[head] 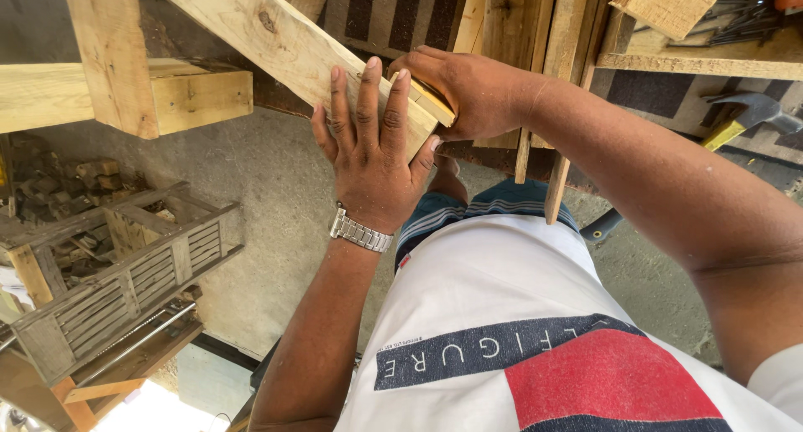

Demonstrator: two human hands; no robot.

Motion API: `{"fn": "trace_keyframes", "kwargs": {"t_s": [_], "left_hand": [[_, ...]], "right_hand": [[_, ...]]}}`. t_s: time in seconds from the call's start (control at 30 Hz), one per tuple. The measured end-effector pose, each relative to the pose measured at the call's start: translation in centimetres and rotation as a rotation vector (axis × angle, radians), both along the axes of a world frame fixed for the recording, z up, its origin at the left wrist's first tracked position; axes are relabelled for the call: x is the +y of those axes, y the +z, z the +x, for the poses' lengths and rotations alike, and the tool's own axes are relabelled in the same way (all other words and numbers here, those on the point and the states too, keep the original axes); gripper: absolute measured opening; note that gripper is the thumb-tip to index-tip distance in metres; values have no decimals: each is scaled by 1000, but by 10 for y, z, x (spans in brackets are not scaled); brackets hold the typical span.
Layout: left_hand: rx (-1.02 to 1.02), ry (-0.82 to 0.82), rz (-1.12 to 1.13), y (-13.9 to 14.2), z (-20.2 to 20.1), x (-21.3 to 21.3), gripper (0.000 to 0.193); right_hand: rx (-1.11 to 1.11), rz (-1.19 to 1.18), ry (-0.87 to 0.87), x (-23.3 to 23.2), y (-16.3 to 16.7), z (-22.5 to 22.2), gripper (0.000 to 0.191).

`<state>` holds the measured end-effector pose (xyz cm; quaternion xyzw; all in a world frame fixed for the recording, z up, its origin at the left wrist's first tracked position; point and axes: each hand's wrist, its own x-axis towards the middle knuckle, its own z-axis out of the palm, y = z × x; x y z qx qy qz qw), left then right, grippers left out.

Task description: The person picks up wooden planks and offcuts from a workbench and a pile, uses a claw hammer to pull nails out of the wood, and stacks the sorted boards on the bench. They carry pieces across the workshop and arrange them in a pile.

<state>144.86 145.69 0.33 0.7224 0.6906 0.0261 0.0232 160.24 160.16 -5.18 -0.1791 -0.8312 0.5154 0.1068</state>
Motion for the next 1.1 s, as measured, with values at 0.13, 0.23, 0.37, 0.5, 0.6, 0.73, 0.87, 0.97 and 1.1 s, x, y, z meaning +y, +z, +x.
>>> {"fn": "trace_keyframes", "kwargs": {"t_s": [0.13,0.23,0.37,0.5,0.6,0.73,0.87,0.97,1.1], "left_hand": [[-96,-23,-46,1,-9,0,89],[-184,-45,33,4,-22,-7,99],[-399,59,128,0,-26,-29,110],[-720,273,181,-16,-27,-40,118],[-1045,380,111,-28,-32,-43,111],[-1314,461,-20,-41,-40,-43,82],[-1468,508,34,-50,-43,-40,68],[-1298,682,47,-55,-36,-34,64],[-1684,687,98,-52,-32,-24,61]], "right_hand": [[-1,-8,-2,-2,-5,1,103],[-43,-39,-11,-5,-8,3,105],[17,-25,-42,-9,-4,4,102],[-80,-9,-118,-29,10,1,96],[-175,-56,-370,-68,20,-4,95],[-170,-63,-426,-110,22,3,108],[-379,-281,-226,-105,16,17,111],[-329,-207,-162,-78,10,14,117],[-50,154,12,-55,-5,0,115]]}}
